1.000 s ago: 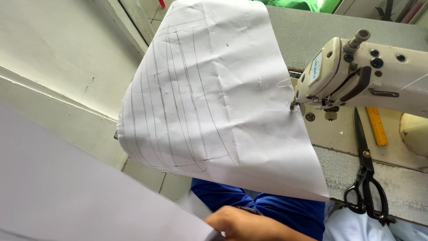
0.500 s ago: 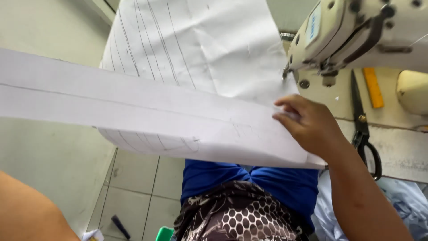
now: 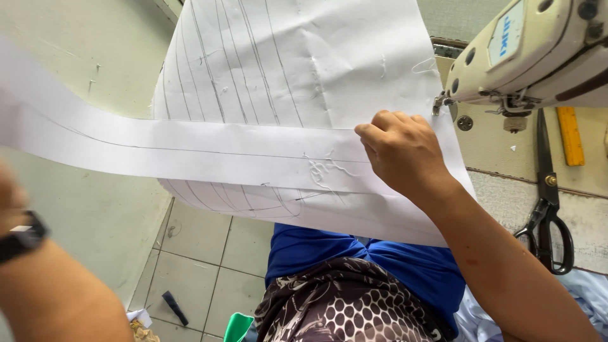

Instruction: Using scissors to cut out specific pattern pieces from a sheet of white material at a sewing workstation.

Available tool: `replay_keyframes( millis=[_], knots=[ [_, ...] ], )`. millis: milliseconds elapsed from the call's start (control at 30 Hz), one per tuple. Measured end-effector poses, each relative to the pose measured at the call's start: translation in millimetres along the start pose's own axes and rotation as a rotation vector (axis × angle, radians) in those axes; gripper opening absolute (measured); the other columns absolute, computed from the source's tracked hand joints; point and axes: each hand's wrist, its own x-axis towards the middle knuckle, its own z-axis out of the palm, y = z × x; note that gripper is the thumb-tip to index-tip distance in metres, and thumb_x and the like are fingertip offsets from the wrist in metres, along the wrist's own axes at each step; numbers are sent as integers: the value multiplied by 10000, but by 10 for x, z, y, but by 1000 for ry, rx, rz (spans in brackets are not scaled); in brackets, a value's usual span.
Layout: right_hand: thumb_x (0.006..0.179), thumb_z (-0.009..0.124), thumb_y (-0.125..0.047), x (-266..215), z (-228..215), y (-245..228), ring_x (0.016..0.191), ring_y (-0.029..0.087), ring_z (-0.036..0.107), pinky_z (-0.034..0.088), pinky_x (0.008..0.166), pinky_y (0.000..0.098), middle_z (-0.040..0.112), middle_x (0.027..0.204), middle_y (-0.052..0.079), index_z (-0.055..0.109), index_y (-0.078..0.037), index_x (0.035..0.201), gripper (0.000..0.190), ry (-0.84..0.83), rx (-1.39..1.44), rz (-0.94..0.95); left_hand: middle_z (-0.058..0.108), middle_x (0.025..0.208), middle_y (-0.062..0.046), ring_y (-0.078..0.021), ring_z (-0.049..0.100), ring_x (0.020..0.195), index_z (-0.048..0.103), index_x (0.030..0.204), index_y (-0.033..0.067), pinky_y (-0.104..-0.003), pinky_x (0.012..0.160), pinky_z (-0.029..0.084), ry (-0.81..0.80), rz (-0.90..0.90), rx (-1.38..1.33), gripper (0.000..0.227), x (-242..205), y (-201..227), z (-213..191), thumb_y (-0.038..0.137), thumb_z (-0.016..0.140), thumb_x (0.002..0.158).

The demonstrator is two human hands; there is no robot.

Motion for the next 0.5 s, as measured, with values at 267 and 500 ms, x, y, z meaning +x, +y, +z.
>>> replay_keyframes(
  millis=[267, 500],
  knots=[
    [957, 693, -93, 56, 245, -256, 789, 193, 621, 471, 820, 367, 704, 902, 74, 773, -95, 1040, 116, 130, -52, -82, 734, 1104, -234, -338, 713, 1046, 693, 1006, -48, -385, 905, 570, -85, -41, -691, 280, 836, 2706, 66, -54, 749, 731],
    [941, 679, -309, -799, -190, -709, 1351, 341, 532, 232, 1203, 554, 642, 1368, 179, 684, -15, 1251, 427, -52, 166, 13, 551, 1449, -140, -325, 482, 1369, 573, 1375, 124, -536, 1105, 363, -299, 50, -332, 559, 586, 2993, 367, 248, 699, 844]
  ],
)
